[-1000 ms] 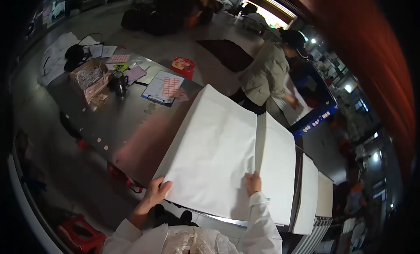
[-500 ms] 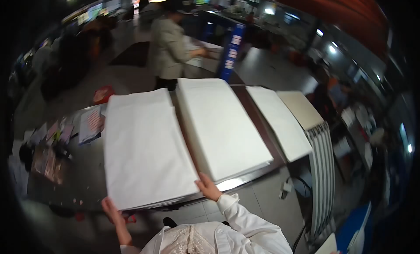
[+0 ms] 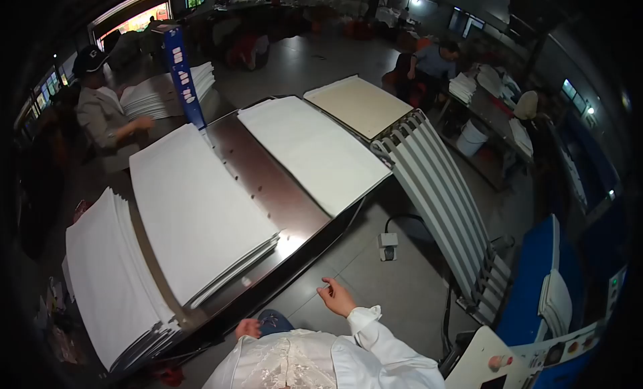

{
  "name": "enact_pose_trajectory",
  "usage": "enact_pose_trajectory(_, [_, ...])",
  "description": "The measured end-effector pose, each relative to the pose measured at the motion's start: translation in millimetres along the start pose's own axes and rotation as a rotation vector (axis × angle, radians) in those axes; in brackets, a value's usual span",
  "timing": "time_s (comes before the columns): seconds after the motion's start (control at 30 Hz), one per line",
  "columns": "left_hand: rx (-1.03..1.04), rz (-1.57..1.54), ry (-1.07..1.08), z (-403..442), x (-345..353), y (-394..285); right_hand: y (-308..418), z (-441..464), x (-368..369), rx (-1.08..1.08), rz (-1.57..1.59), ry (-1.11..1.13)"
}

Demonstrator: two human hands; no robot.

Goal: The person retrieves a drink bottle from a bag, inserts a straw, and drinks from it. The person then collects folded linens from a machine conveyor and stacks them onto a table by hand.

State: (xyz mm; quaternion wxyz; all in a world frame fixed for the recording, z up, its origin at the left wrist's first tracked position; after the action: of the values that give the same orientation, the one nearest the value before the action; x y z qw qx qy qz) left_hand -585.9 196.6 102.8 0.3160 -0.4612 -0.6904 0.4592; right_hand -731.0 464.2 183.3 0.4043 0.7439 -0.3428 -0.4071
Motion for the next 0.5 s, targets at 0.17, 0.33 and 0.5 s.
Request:
enact_pose_trajectory(0.17, [0.158,0.407,0.447,67.0,102.8,-66.2,-20.2,43.6,-46.8,-0.058,-0.055,-0.063])
enact_pose_trajectory(0.33, [0.091,0.082,0.462,168.3,193.0,-71.9,-48.5,68.7,-106.4,0.007,-0.15,-0.137])
enact_pose_trajectory(0.5, [0.121,-0.028,0.221,272.5,281.5,-73.3,-49.0,107.3,-216.2,0.162,-0.179,-0.196])
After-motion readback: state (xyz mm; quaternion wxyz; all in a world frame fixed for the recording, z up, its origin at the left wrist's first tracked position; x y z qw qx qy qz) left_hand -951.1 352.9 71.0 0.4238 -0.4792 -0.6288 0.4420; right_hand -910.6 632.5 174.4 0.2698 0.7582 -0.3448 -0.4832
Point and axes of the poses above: each hand's wrist, its own z-axis towards the middle knuckle, its own x-axis out of the palm, y = z × x, the point moved 2 cm from there along z, towards the middle knuckle, and after that the axes turned 6 degrees about y, right-handed, at the moved point
